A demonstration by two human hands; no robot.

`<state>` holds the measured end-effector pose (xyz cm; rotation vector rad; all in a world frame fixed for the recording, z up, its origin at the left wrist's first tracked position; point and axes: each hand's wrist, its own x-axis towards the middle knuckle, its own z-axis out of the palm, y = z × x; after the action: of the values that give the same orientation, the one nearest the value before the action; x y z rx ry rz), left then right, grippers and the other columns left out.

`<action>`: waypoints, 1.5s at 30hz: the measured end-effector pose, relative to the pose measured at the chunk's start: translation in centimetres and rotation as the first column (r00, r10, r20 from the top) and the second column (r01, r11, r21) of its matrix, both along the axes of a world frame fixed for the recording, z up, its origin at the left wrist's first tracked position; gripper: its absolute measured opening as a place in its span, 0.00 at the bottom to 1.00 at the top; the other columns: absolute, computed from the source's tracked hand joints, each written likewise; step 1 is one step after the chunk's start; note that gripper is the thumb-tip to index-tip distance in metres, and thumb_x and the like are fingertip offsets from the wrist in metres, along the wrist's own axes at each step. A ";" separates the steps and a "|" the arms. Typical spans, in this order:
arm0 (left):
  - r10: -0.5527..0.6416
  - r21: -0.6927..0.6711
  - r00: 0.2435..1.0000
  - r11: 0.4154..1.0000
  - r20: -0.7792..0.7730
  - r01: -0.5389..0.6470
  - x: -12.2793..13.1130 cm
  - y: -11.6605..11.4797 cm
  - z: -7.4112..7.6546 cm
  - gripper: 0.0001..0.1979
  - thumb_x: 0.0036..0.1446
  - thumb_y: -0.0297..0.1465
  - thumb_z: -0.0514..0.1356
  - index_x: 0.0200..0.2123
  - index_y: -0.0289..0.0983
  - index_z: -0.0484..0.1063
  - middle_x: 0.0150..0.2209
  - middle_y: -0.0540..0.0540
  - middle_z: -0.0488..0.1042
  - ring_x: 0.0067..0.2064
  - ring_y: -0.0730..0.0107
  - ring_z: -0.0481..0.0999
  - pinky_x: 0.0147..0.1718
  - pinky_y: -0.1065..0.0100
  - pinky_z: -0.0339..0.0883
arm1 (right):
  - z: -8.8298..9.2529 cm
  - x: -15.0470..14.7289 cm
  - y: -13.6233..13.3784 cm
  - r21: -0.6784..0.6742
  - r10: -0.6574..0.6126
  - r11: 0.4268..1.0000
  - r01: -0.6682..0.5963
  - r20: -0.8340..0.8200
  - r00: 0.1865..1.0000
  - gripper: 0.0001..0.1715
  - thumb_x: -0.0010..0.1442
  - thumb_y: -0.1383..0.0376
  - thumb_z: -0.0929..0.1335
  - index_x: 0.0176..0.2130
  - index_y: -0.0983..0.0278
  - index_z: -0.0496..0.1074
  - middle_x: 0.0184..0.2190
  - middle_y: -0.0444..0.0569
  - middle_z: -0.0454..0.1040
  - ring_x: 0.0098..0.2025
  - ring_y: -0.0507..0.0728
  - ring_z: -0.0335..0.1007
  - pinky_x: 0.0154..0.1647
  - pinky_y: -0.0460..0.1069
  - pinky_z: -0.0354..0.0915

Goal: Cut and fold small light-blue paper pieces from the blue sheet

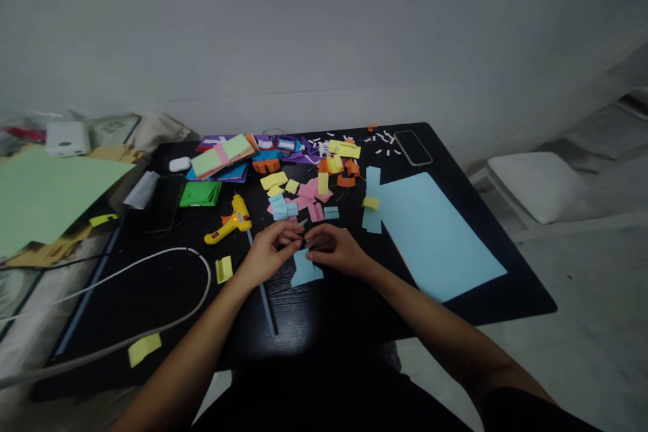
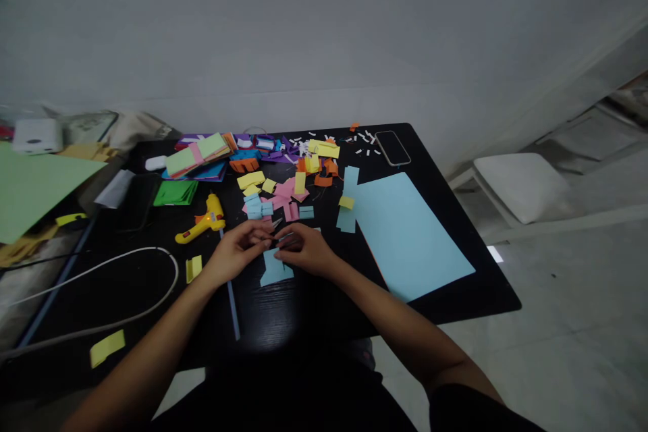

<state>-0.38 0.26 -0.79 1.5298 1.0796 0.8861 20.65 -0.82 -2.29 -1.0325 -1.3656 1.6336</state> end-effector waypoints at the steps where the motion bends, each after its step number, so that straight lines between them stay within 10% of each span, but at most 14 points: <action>1: -0.009 0.004 1.000 1.000 -0.012 0.009 -0.1 0.0 0.0 0.12 0.58 0.34 0.67 0.44 0.36 0.77 0.38 0.43 0.80 0.40 0.65 0.81 0.40 0.64 0.75 | -0.1 0.0 -0.1 0.006 0.013 1.000 -0.013 0.002 1.000 0.25 0.45 0.62 0.80 0.43 0.62 0.75 0.37 0.46 0.79 0.42 0.56 0.79 0.47 0.54 0.76; 10: -0.120 0.093 0.975 0.986 -0.188 0.140 -0.2 -0.3 1.1 0.12 0.60 0.36 0.66 0.46 0.38 0.77 0.33 0.48 0.78 0.33 0.71 0.75 0.33 0.70 0.70 | -0.3 -0.2 0.1 -0.019 -0.061 0.998 0.060 -0.058 0.996 0.23 0.46 0.60 0.81 0.40 0.62 0.73 0.35 0.45 0.77 0.39 0.55 0.78 0.48 0.54 0.75; 16: 0.031 -0.025 0.995 0.999 0.093 -0.028 -0.1 -0.1 0.4 0.16 0.60 0.37 0.67 0.49 0.37 0.74 0.31 0.50 0.76 0.30 0.73 0.75 0.30 0.71 0.72 | 0.2 -0.3 0.1 0.088 -0.150 0.984 0.155 -0.064 0.987 0.24 0.49 0.58 0.80 0.42 0.61 0.72 0.44 0.48 0.77 0.48 0.57 0.77 0.54 0.55 0.74; 25: 0.045 -0.062 0.972 0.998 0.230 -0.032 0.2 -0.3 0.8 0.21 0.56 0.31 0.69 0.52 0.39 0.74 0.36 0.50 0.77 0.33 0.71 0.79 0.36 0.66 0.79 | 0.1 -0.1 0.1 -0.007 -0.186 0.983 0.186 -0.086 0.979 0.27 0.54 0.58 0.77 0.50 0.59 0.68 0.30 0.41 0.79 0.30 0.54 0.77 0.37 0.51 0.74; 37: 0.054 0.441 0.984 0.897 -0.168 0.026 -0.1 -0.5 0.6 0.06 0.62 0.27 0.64 0.42 0.39 0.80 0.37 0.46 0.81 0.35 0.71 0.77 0.35 0.69 0.72 | 0.3 -0.3 0.0 0.085 -0.187 0.978 0.191 -0.050 0.981 0.14 0.57 0.56 0.75 0.40 0.61 0.77 0.36 0.46 0.79 0.37 0.55 0.78 0.41 0.50 0.73; 45: 0.025 0.521 0.983 0.850 -0.182 0.075 0.3 -0.9 0.6 0.06 0.62 0.26 0.64 0.43 0.38 0.78 0.35 0.48 0.80 0.33 0.72 0.75 0.34 0.70 0.71 | 0.8 -0.4 -0.4 0.074 -0.240 0.967 0.244 -0.064 0.969 0.25 0.53 0.59 0.77 0.47 0.59 0.70 0.32 0.42 0.79 0.34 0.55 0.78 0.41 0.51 0.73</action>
<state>-0.04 -0.64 -0.18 2.1117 0.9853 1.1007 20.21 -1.24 -1.49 -1.0540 -1.2082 1.4050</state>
